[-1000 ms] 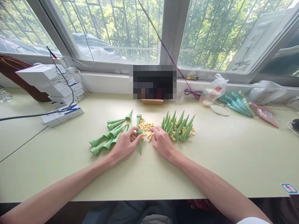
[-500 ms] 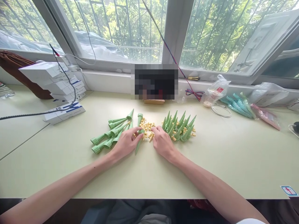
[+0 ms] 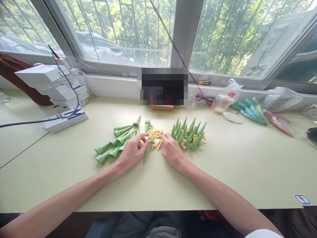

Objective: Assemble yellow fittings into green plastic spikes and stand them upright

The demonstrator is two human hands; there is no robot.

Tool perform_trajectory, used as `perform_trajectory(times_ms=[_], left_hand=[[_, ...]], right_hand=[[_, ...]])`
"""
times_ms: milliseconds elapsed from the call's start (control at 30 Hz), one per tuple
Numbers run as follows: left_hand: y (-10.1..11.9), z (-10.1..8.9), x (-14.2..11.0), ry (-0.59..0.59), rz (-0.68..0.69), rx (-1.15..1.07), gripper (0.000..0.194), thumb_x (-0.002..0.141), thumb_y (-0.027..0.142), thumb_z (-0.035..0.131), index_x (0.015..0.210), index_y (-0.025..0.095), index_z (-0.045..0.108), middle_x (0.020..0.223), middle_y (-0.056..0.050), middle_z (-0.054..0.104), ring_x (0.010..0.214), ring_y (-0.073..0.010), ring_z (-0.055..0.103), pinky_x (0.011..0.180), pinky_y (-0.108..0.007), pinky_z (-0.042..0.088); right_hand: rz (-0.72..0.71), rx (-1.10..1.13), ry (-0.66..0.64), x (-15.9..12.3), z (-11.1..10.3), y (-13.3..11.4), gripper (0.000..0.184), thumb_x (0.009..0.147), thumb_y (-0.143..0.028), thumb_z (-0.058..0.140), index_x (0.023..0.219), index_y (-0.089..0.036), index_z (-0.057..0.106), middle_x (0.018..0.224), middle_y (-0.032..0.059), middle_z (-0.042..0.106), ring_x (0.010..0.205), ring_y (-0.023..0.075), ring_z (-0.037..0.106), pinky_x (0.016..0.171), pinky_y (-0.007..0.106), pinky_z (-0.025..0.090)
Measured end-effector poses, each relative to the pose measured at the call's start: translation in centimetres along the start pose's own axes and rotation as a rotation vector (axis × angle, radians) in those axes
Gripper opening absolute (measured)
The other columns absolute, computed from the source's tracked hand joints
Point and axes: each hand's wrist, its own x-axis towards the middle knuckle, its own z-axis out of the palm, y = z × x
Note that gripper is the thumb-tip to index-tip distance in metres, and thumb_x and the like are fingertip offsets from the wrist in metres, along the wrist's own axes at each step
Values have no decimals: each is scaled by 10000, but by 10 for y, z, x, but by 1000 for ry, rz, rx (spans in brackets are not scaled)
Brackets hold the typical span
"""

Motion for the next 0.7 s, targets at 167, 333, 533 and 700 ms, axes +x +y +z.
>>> perform_trajectory(times_ms=[167,333,533,700], left_hand=[[7,-3,-1,65,46,-88,227,938,347,526,1051,178,626,801,4,610,438,-58,379,497,-220,358],[7,1,-10,-96,334,-62,187,959,289,507,954,183,662,647,11,603,491,-88,447,541,-224,364],[13,9,-27,-368,671,147,296,986,278,450,779,187,641,599,-7,569,503,-107,480,504,-269,264],[7,11,-22,-275,715,145,395,978,268,468,593,177,467,522,31,434,447,-89,364,474,-274,218]], right_hand=[[4,29,21,2,-2,-3,225,957,-99,443,1095,-189,595,1042,88,614,841,200,632,776,322,508],[7,24,11,3,-1,-1,208,979,-113,430,1079,-189,596,1031,85,607,860,198,630,784,315,502],[1,-3,4,4,2,1,269,968,-79,413,1161,-186,567,1074,98,610,912,210,638,802,327,517],[12,-31,44,7,4,-1,314,969,-127,437,1275,-164,497,1139,120,606,983,245,644,819,361,540]])
